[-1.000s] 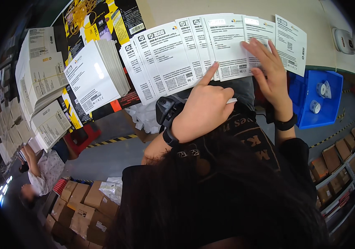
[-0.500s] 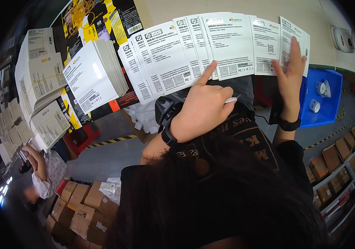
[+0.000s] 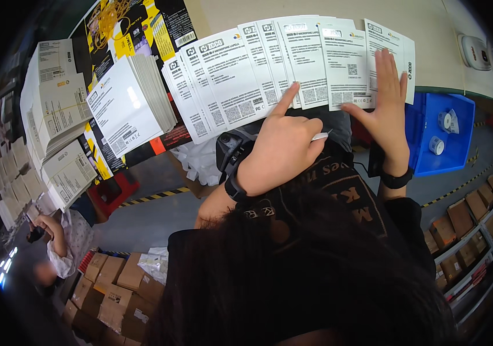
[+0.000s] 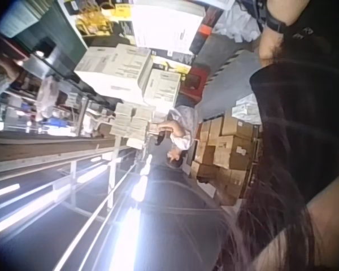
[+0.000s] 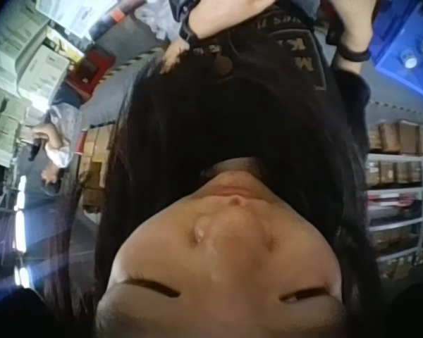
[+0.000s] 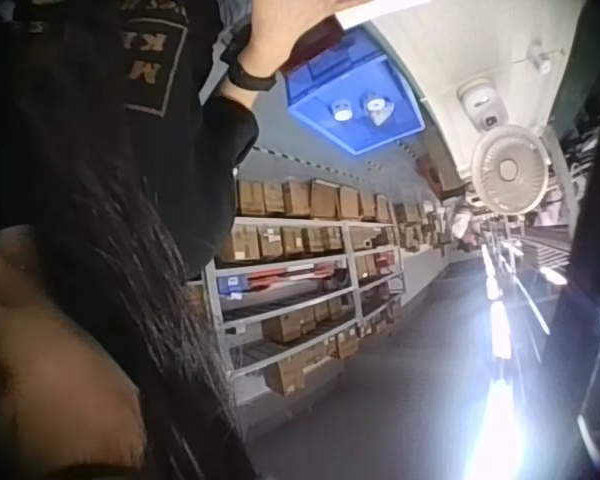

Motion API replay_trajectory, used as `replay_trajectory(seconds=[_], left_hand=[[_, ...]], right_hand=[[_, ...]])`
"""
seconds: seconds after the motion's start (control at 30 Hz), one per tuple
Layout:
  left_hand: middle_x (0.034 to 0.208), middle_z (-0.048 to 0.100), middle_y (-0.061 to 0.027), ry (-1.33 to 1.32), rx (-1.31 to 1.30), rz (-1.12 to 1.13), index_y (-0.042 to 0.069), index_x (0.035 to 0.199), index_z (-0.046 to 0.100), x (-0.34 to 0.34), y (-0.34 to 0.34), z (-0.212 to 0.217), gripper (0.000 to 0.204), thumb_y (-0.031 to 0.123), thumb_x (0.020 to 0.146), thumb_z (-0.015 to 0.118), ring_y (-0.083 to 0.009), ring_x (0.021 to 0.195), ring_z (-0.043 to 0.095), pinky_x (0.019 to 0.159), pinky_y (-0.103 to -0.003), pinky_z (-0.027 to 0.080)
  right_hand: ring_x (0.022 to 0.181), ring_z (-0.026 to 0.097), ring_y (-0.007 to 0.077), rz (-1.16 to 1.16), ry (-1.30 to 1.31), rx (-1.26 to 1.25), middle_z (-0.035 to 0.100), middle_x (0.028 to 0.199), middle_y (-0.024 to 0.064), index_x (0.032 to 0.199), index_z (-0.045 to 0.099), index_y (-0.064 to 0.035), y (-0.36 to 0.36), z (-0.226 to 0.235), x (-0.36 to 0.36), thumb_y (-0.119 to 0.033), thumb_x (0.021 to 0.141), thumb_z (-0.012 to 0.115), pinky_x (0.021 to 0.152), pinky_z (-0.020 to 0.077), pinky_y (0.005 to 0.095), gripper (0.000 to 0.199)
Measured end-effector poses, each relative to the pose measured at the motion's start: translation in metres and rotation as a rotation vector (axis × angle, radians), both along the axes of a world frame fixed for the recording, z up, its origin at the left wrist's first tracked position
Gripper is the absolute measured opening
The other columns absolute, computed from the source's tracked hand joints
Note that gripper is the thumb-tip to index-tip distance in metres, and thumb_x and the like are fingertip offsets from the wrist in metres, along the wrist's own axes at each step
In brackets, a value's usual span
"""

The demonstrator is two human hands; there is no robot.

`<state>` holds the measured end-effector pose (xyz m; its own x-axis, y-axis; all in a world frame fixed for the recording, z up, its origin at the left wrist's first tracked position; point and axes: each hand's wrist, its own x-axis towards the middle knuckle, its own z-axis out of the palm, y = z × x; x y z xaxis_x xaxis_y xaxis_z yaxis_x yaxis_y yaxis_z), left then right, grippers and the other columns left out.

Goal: The recorder is peeling QR code stickers from a sheet and applying them to the back of product manuals at a workbench.

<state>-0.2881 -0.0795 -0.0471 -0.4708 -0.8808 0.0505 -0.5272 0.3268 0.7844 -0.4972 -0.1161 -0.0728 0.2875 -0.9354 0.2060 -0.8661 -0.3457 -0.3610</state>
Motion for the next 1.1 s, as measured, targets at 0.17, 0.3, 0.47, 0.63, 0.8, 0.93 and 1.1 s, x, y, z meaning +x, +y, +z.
replay_trajectory(seconds=[0.17, 0.3, 0.47, 0.63, 0.8, 0.93, 1.1], left_hand=[[0.045, 0.049, -0.0094, -0.010, 0.006, -0.005, 0.005, 0.060, 0.055, 0.000, 0.000, 0.000, 0.014, 0.011, 0.071, 0.061, -0.0257, 0.044, 0.049, 0.105, -0.041, 0.025], [0.045, 0.048, -0.0092, 0.000, 0.006, -0.001, 0.005, 0.060, 0.055, 0.000, 0.000, -0.001, 0.014, 0.011, 0.071, 0.060, -0.0255, 0.044, 0.049, 0.105, -0.041, 0.024], [0.045, 0.048, -0.0089, -0.014, 0.000, -0.013, 0.005, 0.060, 0.055, 0.000, 0.001, -0.002, 0.015, 0.011, 0.072, 0.061, -0.0251, 0.044, 0.049, 0.106, -0.041, 0.023], [0.045, 0.049, -0.0085, -0.010, -0.007, -0.005, 0.005, 0.059, 0.055, 0.000, 0.000, -0.003, 0.015, 0.012, 0.072, 0.061, -0.0247, 0.044, 0.049, 0.106, -0.041, 0.023], [0.045, 0.049, -0.0082, -0.017, -0.003, -0.021, 0.005, 0.059, 0.054, 0.000, 0.001, -0.003, 0.017, 0.012, 0.072, 0.061, -0.0242, 0.044, 0.049, 0.106, -0.042, 0.023], [0.044, 0.049, -0.0079, -0.019, -0.020, -0.010, 0.006, 0.058, 0.055, 0.000, 0.001, -0.003, 0.017, 0.013, 0.072, 0.062, -0.0239, 0.044, 0.049, 0.106, -0.042, 0.022], [0.045, 0.049, -0.0078, -0.050, -0.023, -0.029, 0.006, 0.059, 0.055, 0.000, 0.001, -0.004, 0.017, 0.013, 0.073, 0.062, -0.0237, 0.044, 0.049, 0.106, -0.042, 0.022]], right_hand=[[0.128, 0.028, 0.0278, -0.016, 0.021, 0.020, 0.030, 0.139, 0.0118, 0.137, 0.025, -0.0097, -0.005, -0.008, -0.004, -0.039, 0.071, 0.065, 0.106, 0.0053, 0.0484, 0.083], [0.129, 0.027, 0.0279, -0.019, -0.040, 0.037, 0.029, 0.140, 0.0110, 0.136, 0.025, -0.0106, -0.016, -0.009, -0.015, -0.037, 0.072, 0.066, 0.106, 0.0042, 0.0485, 0.081], [0.129, 0.027, 0.0260, 0.030, -0.070, 0.032, 0.030, 0.139, 0.0091, 0.137, 0.025, -0.0130, -0.013, -0.004, -0.028, -0.033, 0.072, 0.066, 0.106, 0.0044, 0.0484, 0.078], [0.126, 0.033, 0.0239, 0.032, 0.110, 0.089, 0.038, 0.134, 0.0086, 0.134, 0.031, -0.0135, 0.001, 0.004, -0.044, -0.020, 0.071, 0.068, 0.106, 0.0163, 0.0434, 0.073], [0.119, 0.043, 0.0229, -0.019, -0.038, 0.098, 0.045, 0.129, 0.0087, 0.129, 0.040, -0.0118, 0.001, 0.005, -0.060, -0.001, 0.074, 0.061, 0.101, 0.0308, 0.0364, 0.060], [0.111, 0.051, 0.0221, -0.109, -0.112, 0.106, 0.053, 0.121, 0.0090, 0.123, 0.048, -0.0081, 0.001, 0.003, -0.070, 0.009, 0.074, 0.056, 0.092, 0.0402, 0.0294, 0.053], [0.109, 0.052, 0.0206, -0.045, -0.150, -0.029, 0.054, 0.119, 0.0091, 0.121, 0.050, -0.0074, 0.001, -0.002, -0.079, 0.006, 0.074, 0.058, 0.090, 0.0418, 0.0302, 0.049]])
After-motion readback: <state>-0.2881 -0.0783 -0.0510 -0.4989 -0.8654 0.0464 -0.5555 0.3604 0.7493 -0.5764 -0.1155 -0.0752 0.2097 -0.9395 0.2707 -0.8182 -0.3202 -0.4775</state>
